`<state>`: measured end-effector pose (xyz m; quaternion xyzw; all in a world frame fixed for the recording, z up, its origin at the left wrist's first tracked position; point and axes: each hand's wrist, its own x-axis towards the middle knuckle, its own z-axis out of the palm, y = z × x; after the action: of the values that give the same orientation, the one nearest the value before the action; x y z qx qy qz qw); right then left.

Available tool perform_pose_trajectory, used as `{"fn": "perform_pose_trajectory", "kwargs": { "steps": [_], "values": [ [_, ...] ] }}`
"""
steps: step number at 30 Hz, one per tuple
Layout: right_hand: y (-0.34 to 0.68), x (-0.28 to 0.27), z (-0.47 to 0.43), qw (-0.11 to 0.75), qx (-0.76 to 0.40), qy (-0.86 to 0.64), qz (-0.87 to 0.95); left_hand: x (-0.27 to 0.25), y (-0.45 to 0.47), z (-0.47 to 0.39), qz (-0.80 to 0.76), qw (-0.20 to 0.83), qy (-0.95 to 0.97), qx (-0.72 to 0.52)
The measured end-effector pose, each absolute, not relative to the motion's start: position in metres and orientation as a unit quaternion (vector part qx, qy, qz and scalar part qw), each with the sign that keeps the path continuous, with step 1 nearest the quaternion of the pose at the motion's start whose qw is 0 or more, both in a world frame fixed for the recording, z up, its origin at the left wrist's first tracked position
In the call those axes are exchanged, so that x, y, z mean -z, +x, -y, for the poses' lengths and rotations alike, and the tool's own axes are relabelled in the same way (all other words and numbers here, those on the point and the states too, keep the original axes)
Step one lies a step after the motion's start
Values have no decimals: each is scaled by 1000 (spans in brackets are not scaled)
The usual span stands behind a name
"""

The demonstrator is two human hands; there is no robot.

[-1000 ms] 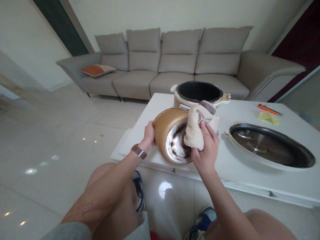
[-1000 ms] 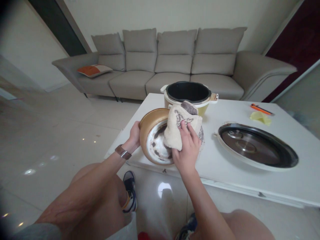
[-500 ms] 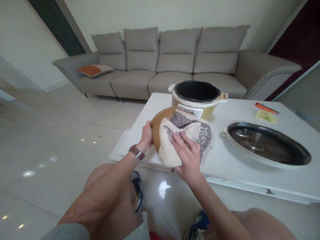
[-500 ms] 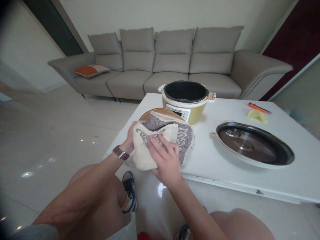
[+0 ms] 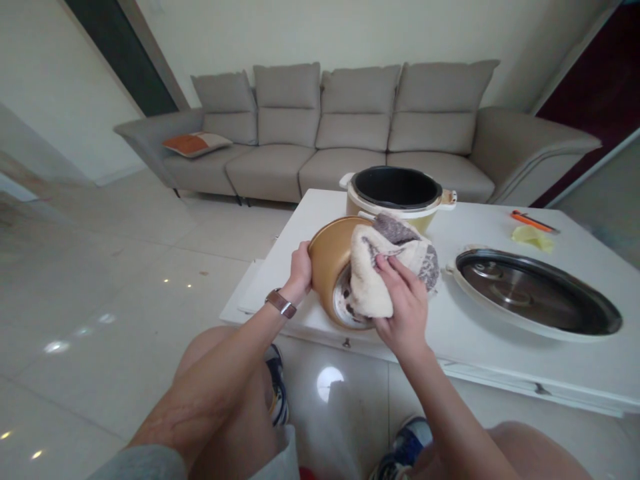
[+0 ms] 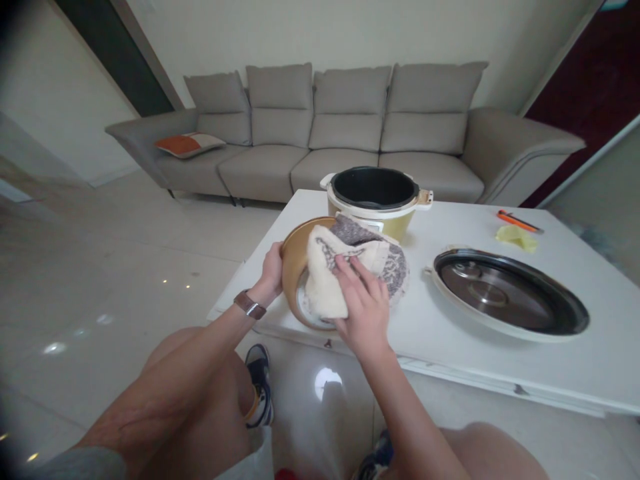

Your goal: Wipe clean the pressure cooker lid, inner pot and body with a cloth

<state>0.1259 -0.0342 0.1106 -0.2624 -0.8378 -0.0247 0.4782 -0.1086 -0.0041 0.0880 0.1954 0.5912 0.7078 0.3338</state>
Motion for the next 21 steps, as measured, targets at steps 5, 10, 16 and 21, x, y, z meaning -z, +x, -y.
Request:
{"fn": "perform_pose_trajectory", "kwargs": {
  "steps": [5, 10, 16, 21],
  "values": [
    [142, -119, 16, 559, -63, -384, 732, -92, -110, 8, -614, 261, 253, -700],
    [160, -126, -5, 621, -159, -492, 589, -106, -107, 18, -640, 189, 337, -665],
    [180, -136, -25, 703, -170, -482, 494, -113, -104, 21, -645, 176, 361, -650],
    [181, -144, -25, 754, -187, -465, 425, -111, -106, 20, -640, 179, 372, -647]
  ]
}}
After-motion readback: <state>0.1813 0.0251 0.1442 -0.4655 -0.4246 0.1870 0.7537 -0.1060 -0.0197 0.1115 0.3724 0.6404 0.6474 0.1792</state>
